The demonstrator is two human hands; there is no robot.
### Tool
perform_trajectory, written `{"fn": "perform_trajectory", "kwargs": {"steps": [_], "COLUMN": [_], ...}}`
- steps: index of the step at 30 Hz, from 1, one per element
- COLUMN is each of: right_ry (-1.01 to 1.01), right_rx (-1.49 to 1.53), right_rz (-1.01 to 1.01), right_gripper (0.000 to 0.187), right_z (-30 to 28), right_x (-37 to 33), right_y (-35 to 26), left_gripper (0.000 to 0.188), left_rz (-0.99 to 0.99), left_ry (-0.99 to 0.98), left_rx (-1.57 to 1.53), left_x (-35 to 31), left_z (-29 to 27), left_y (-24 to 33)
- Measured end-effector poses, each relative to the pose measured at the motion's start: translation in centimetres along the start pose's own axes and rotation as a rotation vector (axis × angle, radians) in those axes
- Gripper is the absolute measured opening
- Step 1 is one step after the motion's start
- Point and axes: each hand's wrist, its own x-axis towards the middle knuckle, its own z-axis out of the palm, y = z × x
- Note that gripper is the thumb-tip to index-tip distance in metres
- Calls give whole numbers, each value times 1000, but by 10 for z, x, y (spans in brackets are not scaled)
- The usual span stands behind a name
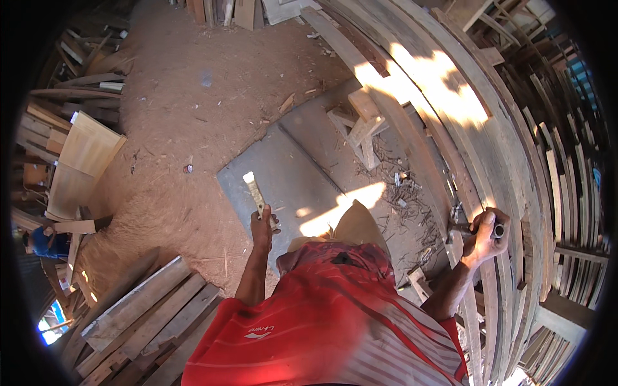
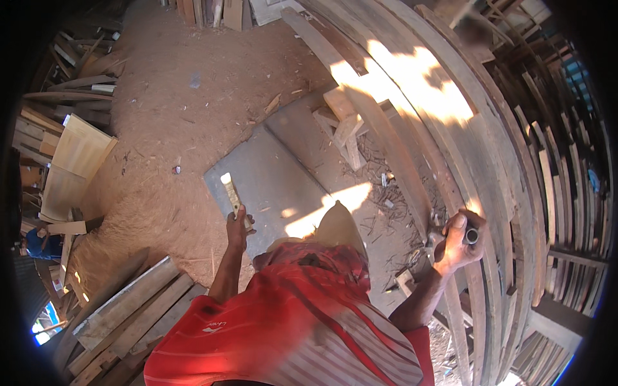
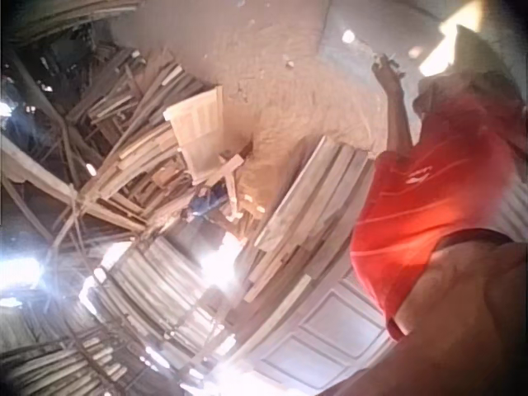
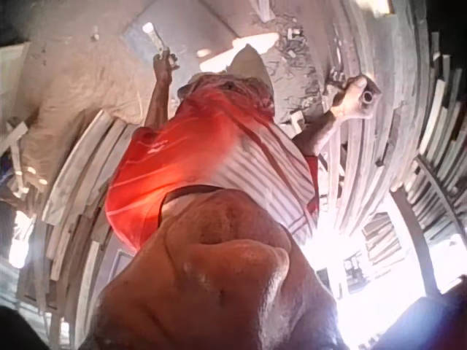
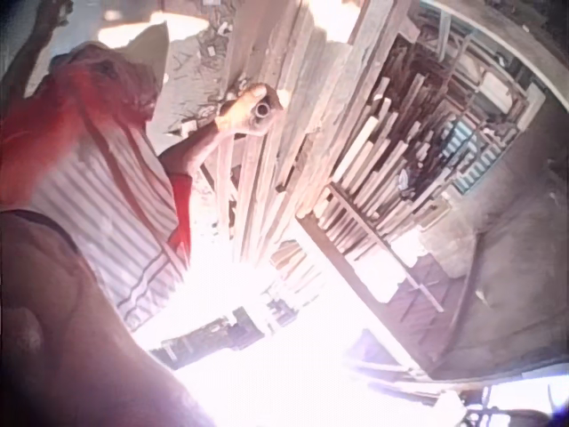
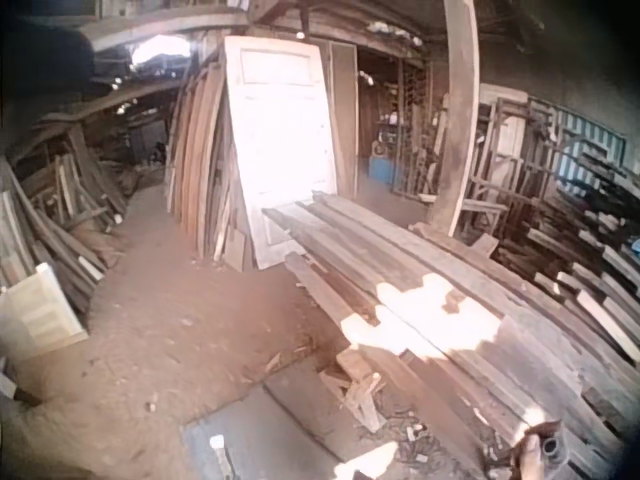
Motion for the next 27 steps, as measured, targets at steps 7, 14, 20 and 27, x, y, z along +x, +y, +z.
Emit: {"fn": "perform_trajectory", "kwargs": {"steps": [7, 14, 20, 27], "right_ry": [9, 50, 65, -18], "right_rx": [-207, -318, -350, 166], "right_rz": [-7, 157, 171, 20], "right_gripper": [33, 30, 34, 38], "right_z": [26, 48, 76, 159], "right_x": [3, 19, 43, 89], "right_y": [20, 23, 20, -8], "left_gripper": [62, 52, 49, 73], "left_rz": [171, 242, 407, 487], "left_ry": [-204, -382, -408, -396], "left_rx": [139, 367, 411, 561], "left_x": [49, 122, 165, 207], "left_z": [78, 126, 144, 186], "left_y": [85, 184, 232, 287]}}
